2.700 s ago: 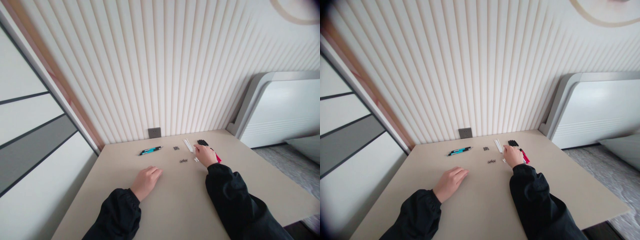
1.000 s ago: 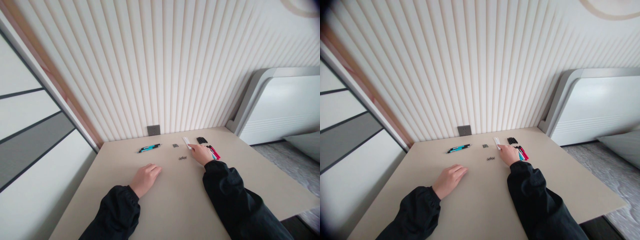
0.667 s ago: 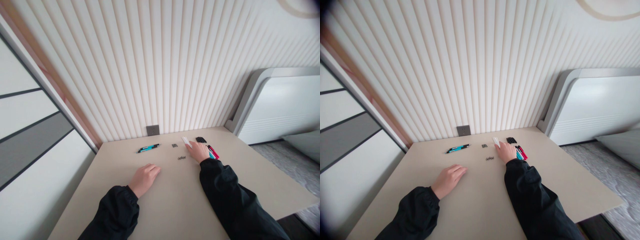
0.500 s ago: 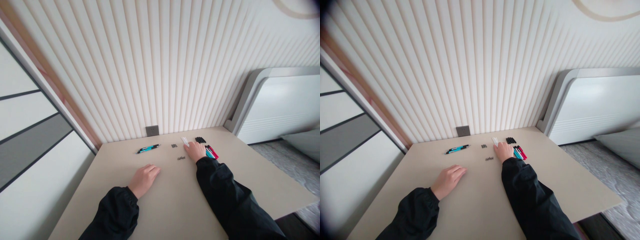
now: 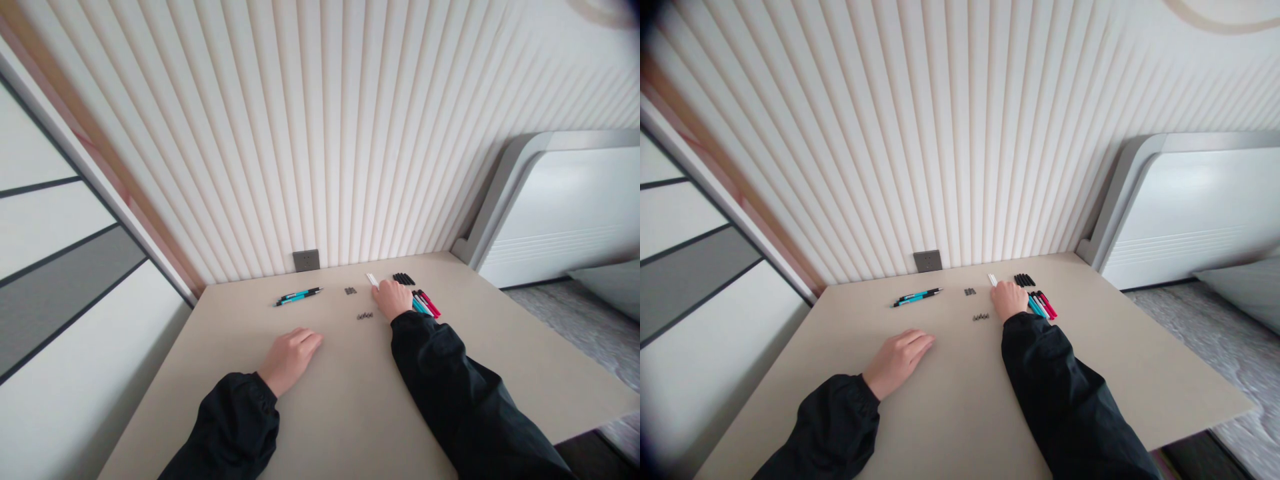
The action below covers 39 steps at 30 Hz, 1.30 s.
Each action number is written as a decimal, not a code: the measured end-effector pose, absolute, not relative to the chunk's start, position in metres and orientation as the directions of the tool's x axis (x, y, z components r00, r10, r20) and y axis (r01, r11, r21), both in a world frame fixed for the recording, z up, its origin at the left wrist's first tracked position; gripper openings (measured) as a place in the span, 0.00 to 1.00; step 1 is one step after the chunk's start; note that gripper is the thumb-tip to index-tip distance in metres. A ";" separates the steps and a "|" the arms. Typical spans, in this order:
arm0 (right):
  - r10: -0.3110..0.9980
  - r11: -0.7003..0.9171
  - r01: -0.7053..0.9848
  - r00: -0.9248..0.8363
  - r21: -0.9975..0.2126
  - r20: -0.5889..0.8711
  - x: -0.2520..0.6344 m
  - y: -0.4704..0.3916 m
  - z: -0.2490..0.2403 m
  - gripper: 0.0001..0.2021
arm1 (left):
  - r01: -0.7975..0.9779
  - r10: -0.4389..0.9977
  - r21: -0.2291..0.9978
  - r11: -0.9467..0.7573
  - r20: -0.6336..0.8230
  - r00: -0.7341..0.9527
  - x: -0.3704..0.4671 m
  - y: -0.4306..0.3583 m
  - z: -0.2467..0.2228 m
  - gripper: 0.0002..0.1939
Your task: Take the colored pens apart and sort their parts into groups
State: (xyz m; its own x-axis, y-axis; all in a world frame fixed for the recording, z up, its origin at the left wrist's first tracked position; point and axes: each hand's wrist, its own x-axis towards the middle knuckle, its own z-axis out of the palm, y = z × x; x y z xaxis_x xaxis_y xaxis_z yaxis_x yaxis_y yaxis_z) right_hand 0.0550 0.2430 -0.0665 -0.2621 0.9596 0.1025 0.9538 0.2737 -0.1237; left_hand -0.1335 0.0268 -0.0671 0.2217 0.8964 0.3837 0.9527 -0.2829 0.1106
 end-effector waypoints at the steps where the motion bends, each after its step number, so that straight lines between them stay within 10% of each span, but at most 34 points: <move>1: 0.958 0.277 0.952 -0.264 -0.129 0.107 0.056 0.243 -0.065 0.20 | 0.954 0.900 0.110 -0.279 0.377 0.219 -0.133 0.027 -0.067 0.12; 16: 0.911 0.407 0.715 -0.268 -0.568 0.314 0.111 0.244 -0.061 0.20 | 0.964 0.906 0.072 -0.255 0.366 0.213 -0.135 0.025 -0.068 0.10; 29: 0.694 0.425 -0.198 -0.555 -0.883 0.459 0.036 0.119 -0.066 0.25 | 0.942 0.891 0.237 -0.236 0.440 0.112 -0.133 0.021 -0.062 0.14; 39: 0.621 0.539 -0.015 -0.668 -0.842 0.410 0.031 0.097 -0.063 0.21 | 0.970 0.886 0.161 -0.181 0.455 0.089 -0.132 0.019 -0.062 0.11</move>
